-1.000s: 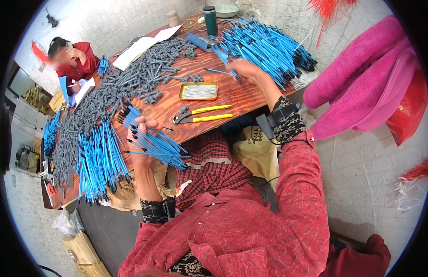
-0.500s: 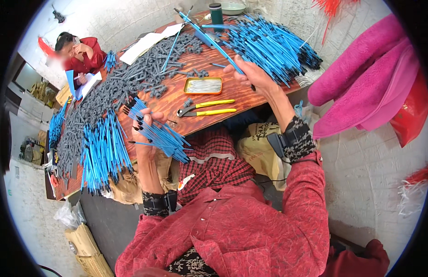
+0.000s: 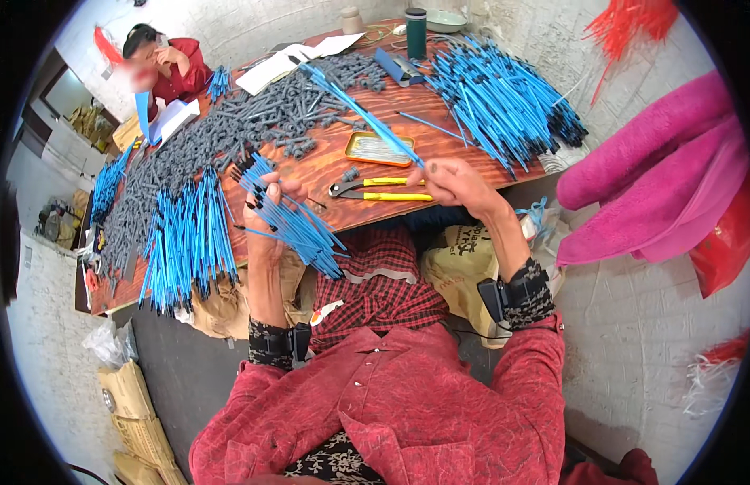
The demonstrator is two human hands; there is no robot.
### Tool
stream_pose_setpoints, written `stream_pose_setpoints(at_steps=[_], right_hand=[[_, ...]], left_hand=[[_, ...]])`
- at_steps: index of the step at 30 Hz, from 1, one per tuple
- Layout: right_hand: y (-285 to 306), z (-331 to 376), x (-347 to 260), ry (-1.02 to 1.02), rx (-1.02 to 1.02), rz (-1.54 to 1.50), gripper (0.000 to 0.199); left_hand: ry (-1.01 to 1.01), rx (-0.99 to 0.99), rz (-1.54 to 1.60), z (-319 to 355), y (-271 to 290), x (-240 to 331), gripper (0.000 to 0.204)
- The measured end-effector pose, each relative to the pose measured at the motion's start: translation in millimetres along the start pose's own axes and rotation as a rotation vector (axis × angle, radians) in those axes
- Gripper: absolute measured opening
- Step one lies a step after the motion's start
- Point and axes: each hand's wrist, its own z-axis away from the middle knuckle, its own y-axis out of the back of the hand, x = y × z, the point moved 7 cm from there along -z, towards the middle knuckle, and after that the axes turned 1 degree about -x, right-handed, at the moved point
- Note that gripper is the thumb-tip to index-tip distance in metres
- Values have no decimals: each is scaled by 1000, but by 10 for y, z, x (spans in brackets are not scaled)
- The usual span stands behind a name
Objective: Assembling blue cable bundles into black plastic mounting brackets on a production floor.
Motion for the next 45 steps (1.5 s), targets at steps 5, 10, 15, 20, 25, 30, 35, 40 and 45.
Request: stream_pose_setpoints(at_steps=[5,10,15,20,25,30,35,40,45], right_hand=[[-391,90,127,-69,-161,-144,42],[-566,-12,253,-75,-39,98,28],[-567,-49,123,65,222,455,20],[-635,-25,12,123,278,538,18],[-668,-42,138,31,222,475,21],[-744,-78,320,-43,106,189,25],[-758,-172,538,-54,142,75,25],[-835,-200,602,-147,188,-93,23],[-868,-274,614,-43,237,-6,21]], left_hand=[[2,-15,58,-61,16,-4,27],[9,-53,17,-93,-40,-6,41],[9,-87,66,-84,-9,-2,54],[-6,-72,87,-120,59,-17,47],[17,-16,66,-103,-40,41,33],[33,-20,2,-92,77,-32,31],[6,-93,27,-100,138,-108,33],[69,-147,231,-85,171,-184,41],[178,-216,354,-114,99,-242,45]])
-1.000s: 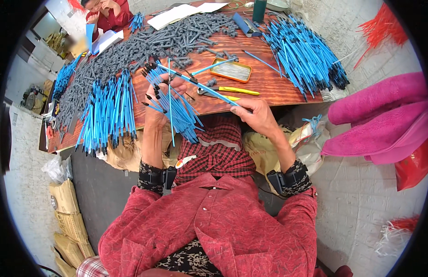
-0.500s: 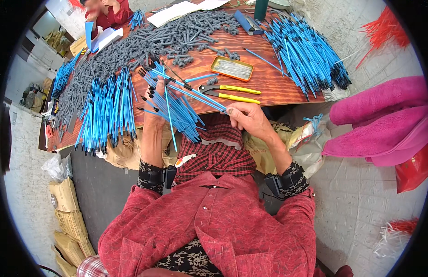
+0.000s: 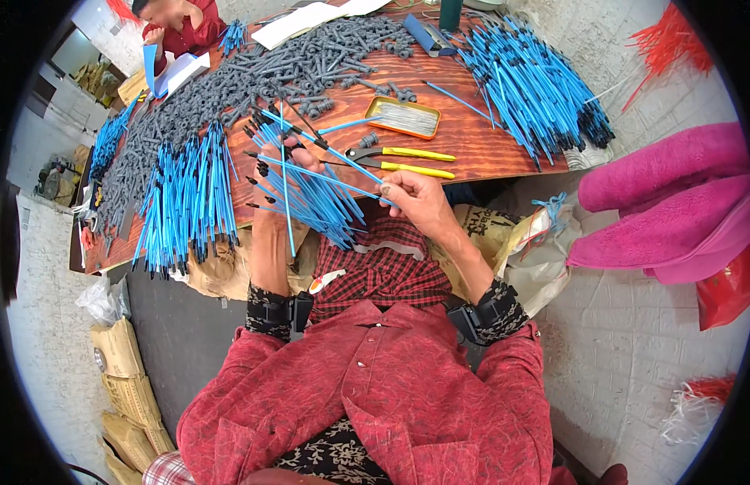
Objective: Assembling blue cable bundles into black plastic mounting brackets on a production floor.
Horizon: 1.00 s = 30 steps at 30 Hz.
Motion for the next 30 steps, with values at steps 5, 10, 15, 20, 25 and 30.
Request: stream_pose_setpoints(at_steps=[5,10,15,20,25,30], right_hand=[[30,91,-174,258,208,319,15],[47,248,-442,486,433,552,12],[-29,283,-416,475,512,543,11],[-39,181,-301,361,437,458,10],[-76,198,-351,347,394,482,9],[-196,269,-416,496,419,667,10]], left_hand=[[-102,96,-8,37,-32,82,31],[-72,113,-270,26,-121,106,30],[-103,120,-175,4,-69,88,26],[-66,12,-58,-5,-94,65,36],[-93,-88,16,58,-117,69,36],[-147,-96,198,71,-134,93,25]])
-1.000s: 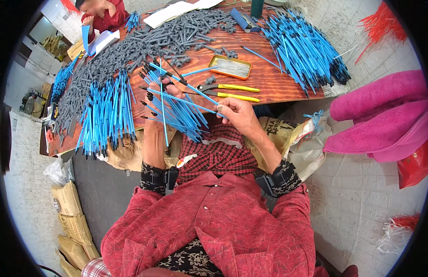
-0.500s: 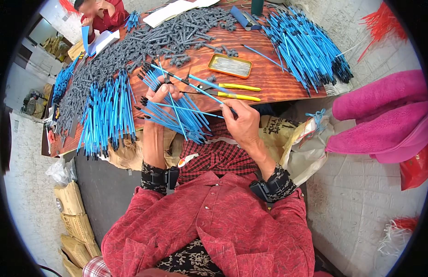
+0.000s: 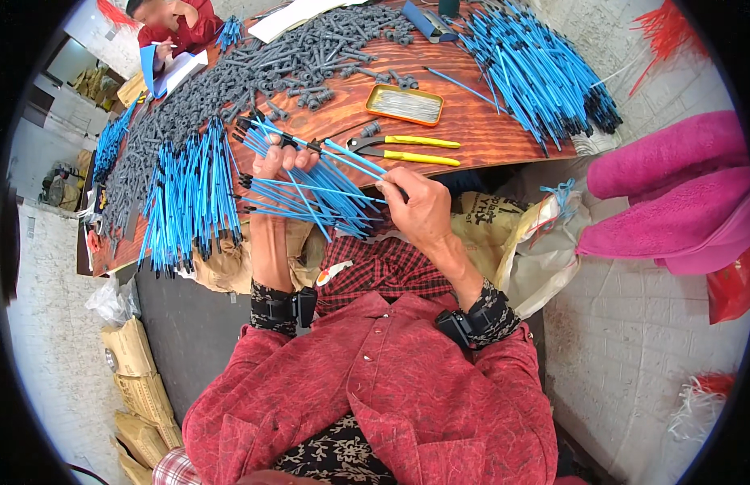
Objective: Assembling blue cable bundles into black plastic mounting brackets on a production floor.
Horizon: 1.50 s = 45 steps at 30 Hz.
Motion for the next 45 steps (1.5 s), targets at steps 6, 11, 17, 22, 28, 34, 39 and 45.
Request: stream_pose_setpoints(at_steps=[6,11,17,22,28,34,39,45], right_hand=[[-536,369,283,-585,-375,-716,14],[-377,339,-134,128,-315,271,14],[-38,-300,-501,183,-301,-459,67],[-859,247,-690,130,-831,-946,89],[-1459,628,168,-593,-803,-1168,76],[-1185,402,808,-284,-715,16,65],[-349,-288,272,-312,-234,-143,16],[-430,-788,-180,-30,-172,-407,21]], left_hand=[[93,231,-202,106,-81,8,23],[139,54,-478,263,-479,-31,22],[382,-160,-781,539,-1185,37,15],[197,-292,-616,640,-1204,204,28],[378,159,-639,374,-110,-209,39],[362,146,-662,151,13,-258,47],[386,178,-614,155,43,-217,45],[378,171,-655,162,18,-220,39]])
